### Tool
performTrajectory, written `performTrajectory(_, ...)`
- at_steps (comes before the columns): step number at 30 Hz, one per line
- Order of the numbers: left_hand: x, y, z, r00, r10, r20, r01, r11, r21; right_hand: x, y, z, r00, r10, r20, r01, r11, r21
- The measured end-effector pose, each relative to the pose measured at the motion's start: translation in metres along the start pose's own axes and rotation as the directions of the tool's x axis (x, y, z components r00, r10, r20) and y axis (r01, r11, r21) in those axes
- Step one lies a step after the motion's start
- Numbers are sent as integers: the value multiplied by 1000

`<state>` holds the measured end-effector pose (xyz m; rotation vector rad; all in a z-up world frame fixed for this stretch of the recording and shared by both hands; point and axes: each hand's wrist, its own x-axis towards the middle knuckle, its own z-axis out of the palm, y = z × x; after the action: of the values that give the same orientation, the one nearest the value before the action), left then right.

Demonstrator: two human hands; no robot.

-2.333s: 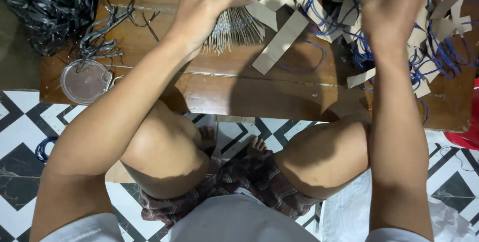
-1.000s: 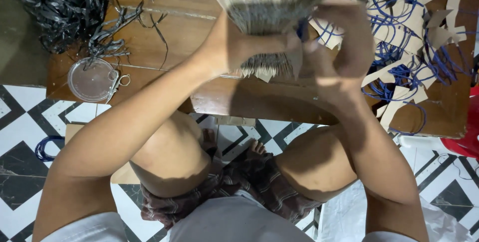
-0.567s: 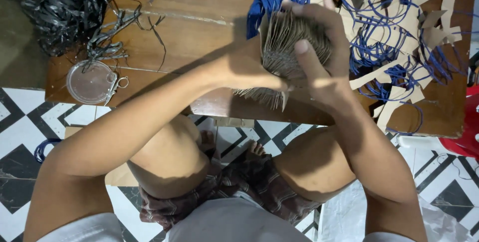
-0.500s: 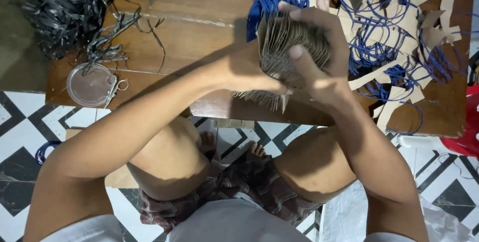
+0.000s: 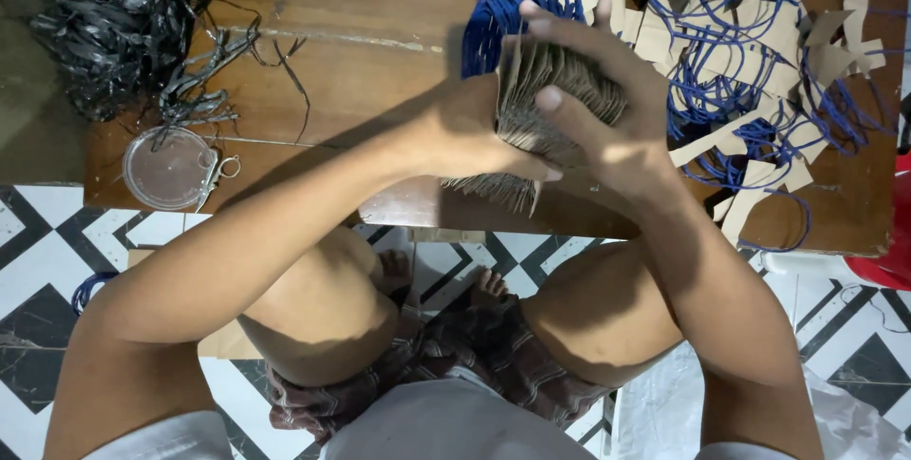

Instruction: Sorting and organizing a large stack of cardboard tags with blue strings attached on a wooden table.

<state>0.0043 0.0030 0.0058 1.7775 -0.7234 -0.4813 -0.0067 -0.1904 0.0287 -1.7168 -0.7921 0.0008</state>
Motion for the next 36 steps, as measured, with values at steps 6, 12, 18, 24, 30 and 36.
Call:
performTrajectory(6, 6, -30, -19, 967, 249, -52, -254, 926, -278, 5, 29, -19, 983, -173, -58, 166, 980, -108)
performTrajectory(12, -10, -32, -52, 839, 35, -543, -161, 969, -186, 9, 39, -44, 990, 73, -122, -116, 910, -399)
performTrajectory(18, -19, -23, -56, 753, -2, -659, -151, 973, -176, 7, 75, -38, 778, 609, 153, -403, 671, -622)
performTrajectory(24, -11, -36, -51, 793, 64, -606, -179, 975, -132, 3, 138, -19, 614, 790, 1, -680, 529, -507)
performTrajectory(30, -19, -26, -53, 783, 54, -619, -200, 965, -170, -14, 181, -3, 828, 547, -123, -521, 669, -529)
performTrajectory(36, -23, -21, -55, 775, 104, -623, -231, 965, -126, -16, 168, 21, 889, 456, -50, -383, 678, -627)
